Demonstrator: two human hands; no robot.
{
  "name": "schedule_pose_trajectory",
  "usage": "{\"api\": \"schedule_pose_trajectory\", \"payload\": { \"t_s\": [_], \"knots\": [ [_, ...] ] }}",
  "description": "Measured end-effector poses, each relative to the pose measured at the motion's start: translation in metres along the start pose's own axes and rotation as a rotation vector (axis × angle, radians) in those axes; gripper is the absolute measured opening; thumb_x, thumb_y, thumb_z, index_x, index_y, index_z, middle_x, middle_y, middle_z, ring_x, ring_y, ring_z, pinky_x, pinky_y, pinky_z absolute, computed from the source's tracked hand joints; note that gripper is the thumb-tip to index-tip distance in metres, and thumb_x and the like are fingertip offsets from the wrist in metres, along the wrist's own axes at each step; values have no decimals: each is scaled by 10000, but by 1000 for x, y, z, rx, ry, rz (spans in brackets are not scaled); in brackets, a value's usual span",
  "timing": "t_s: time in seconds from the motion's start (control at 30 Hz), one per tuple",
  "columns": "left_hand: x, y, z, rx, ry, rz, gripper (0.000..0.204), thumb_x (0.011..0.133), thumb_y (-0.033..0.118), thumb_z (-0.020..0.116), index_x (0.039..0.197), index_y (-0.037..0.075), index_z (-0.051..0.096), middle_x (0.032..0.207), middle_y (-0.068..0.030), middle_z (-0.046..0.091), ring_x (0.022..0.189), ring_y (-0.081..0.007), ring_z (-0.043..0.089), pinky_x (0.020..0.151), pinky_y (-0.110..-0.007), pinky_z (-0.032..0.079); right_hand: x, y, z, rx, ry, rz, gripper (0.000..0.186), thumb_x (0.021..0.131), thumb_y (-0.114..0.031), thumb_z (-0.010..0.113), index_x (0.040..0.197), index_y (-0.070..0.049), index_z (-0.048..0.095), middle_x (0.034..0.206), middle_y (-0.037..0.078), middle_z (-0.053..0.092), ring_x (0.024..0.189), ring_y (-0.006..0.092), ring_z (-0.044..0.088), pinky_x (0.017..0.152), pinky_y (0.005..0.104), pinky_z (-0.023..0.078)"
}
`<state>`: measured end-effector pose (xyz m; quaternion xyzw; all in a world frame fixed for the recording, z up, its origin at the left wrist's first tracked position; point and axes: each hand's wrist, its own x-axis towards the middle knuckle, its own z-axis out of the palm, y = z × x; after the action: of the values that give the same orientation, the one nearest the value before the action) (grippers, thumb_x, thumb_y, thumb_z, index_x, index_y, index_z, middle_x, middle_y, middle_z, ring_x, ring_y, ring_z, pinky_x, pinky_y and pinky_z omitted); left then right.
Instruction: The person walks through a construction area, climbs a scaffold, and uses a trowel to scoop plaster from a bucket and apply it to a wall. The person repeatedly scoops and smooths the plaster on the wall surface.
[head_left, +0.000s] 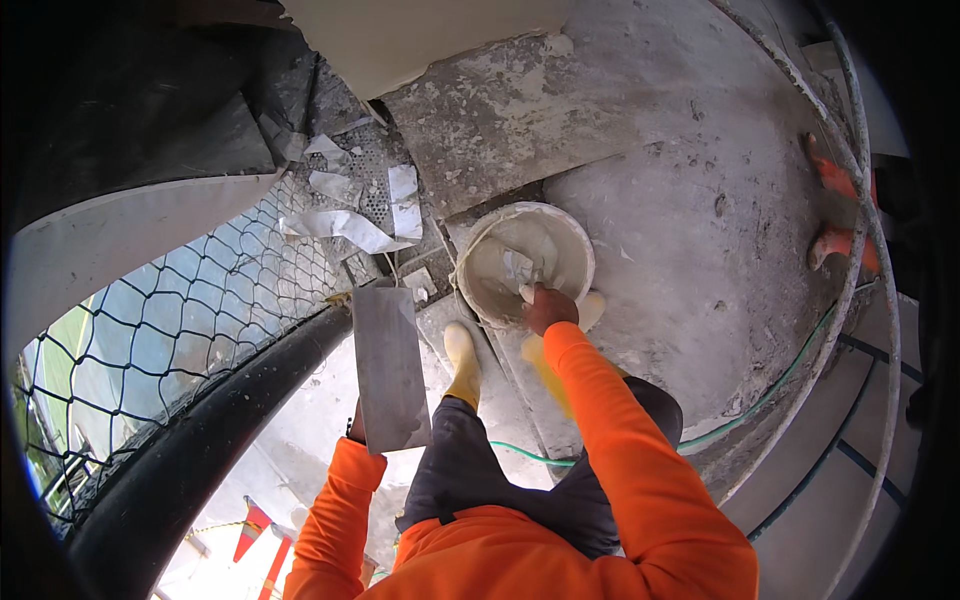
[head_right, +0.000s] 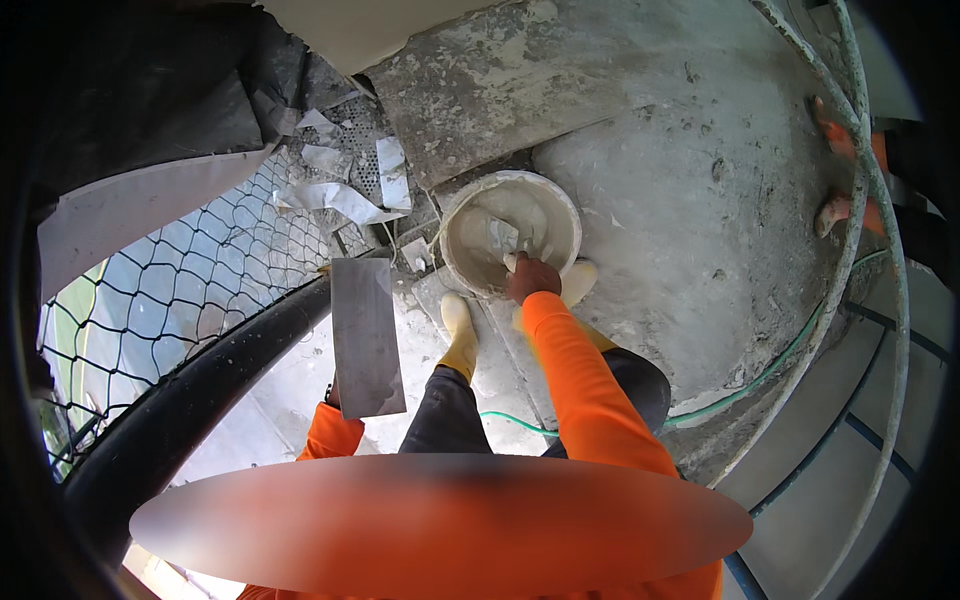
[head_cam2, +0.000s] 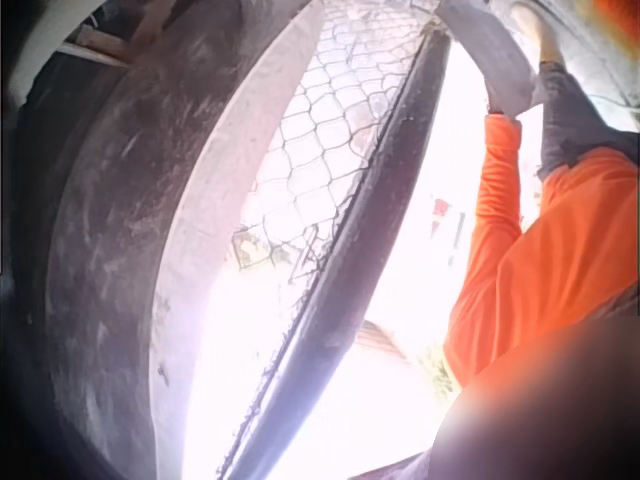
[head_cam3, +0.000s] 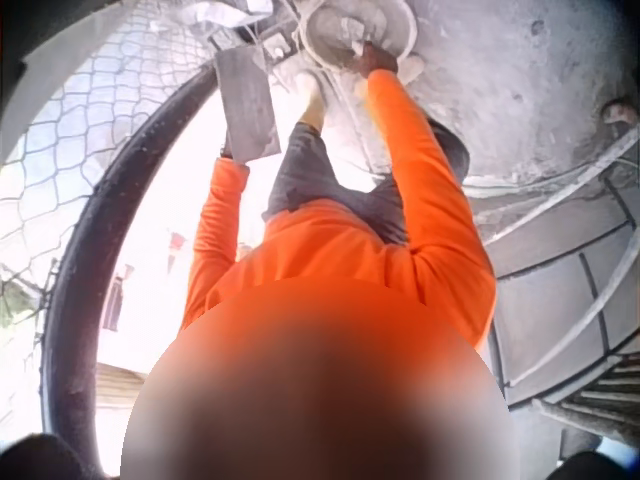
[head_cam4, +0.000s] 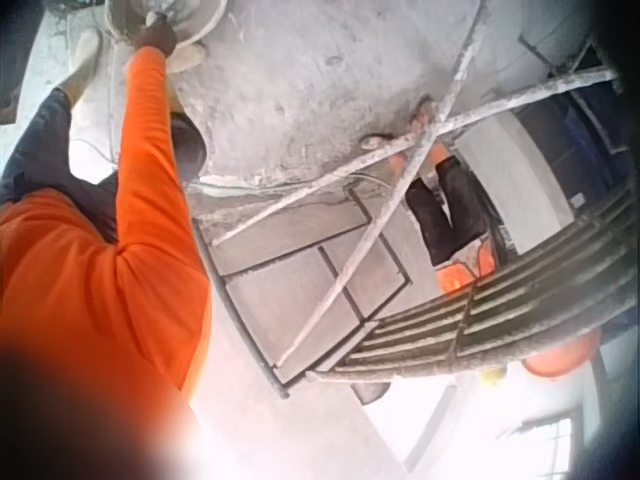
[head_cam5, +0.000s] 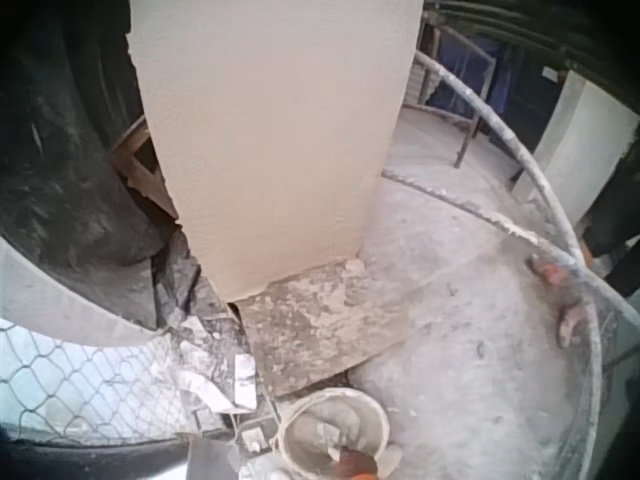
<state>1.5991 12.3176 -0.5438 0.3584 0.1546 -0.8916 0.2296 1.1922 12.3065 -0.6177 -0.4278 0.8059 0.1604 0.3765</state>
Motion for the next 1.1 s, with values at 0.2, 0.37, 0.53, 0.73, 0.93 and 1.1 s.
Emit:
{"api": "schedule_pose_trajectory", "payload": {
  "t_s": [0.2, 0.37, 0.53, 0.73, 0.93, 1.1],
  "knots": [
    [18, 8, 1, 126, -94, 72, 515, 1100, 391, 459, 1487, 55, 509, 1368, -147, 646, 1191, -307, 654, 1001, -468, 559, -2, 18, -8, 119, 101, -96, 536, 894, -427, 730, 1269, -59, 624, 1050, 210, 755, 1005, 401, 724, 892, 513, 570],
    [31, 12, 15, 158, -111, 97, 511, 1101, 392, 460, 1485, 59, 509, 1369, -142, 645, 1195, -305, 653, 1006, -466, 557, -12, 56, -2, 310, 119, -186, 506, 842, -407, 757, 1218, -85, 651, 1006, 202, 756, 968, 393, 728, 871, 495, 567],
    [40, 20, 33, 204, -114, 112, 507, 1101, 393, 461, 1483, 63, 510, 1370, -137, 644, 1199, -302, 651, 1010, -463, 555, -25, 79, 10, 540, 95, -230, 465, 823, -371, 772, 1159, -69, 665, 964, 201, 756, 916, 397, 729, 825, 451, 566],
    [61, 20, 61, 243, -156, 91, 502, 1102, 394, 462, 1481, 68, 511, 1371, -131, 643, 1204, -299, 648, 1015, -460, 553, -81, 94, -7, 772, 213, -266, 378, 823, -234, 816, 1120, -57, 662, 883, 172, 727, 813, 304, 721, 760, 380, 556],
    [90, -17, 108, 275, -268, -15, 497, 1103, 394, 463, 1479, 73, 511, 1372, -126, 642, 1209, -295, 646, 1020, -458, 550, -176, 89, -44, 724, 498, -436, 366, 816, -146, 805, 1129, -32, 654, 964, 182, 716, 862, 355, 720, 757, 402, 573],
    [112, -57, 145, 301, -365, -110, 492, 1103, 395, 463, 1477, 78, 512, 1373, -121, 642, 1214, -293, 644, 1024, -455, 548, -199, 66, -21, 591, 816, -610, 473, 766, -128, 825, 1163, -2, 602, 1052, 209, 661, 905, 409, 693, 770, 447, 579]
  ]
}}
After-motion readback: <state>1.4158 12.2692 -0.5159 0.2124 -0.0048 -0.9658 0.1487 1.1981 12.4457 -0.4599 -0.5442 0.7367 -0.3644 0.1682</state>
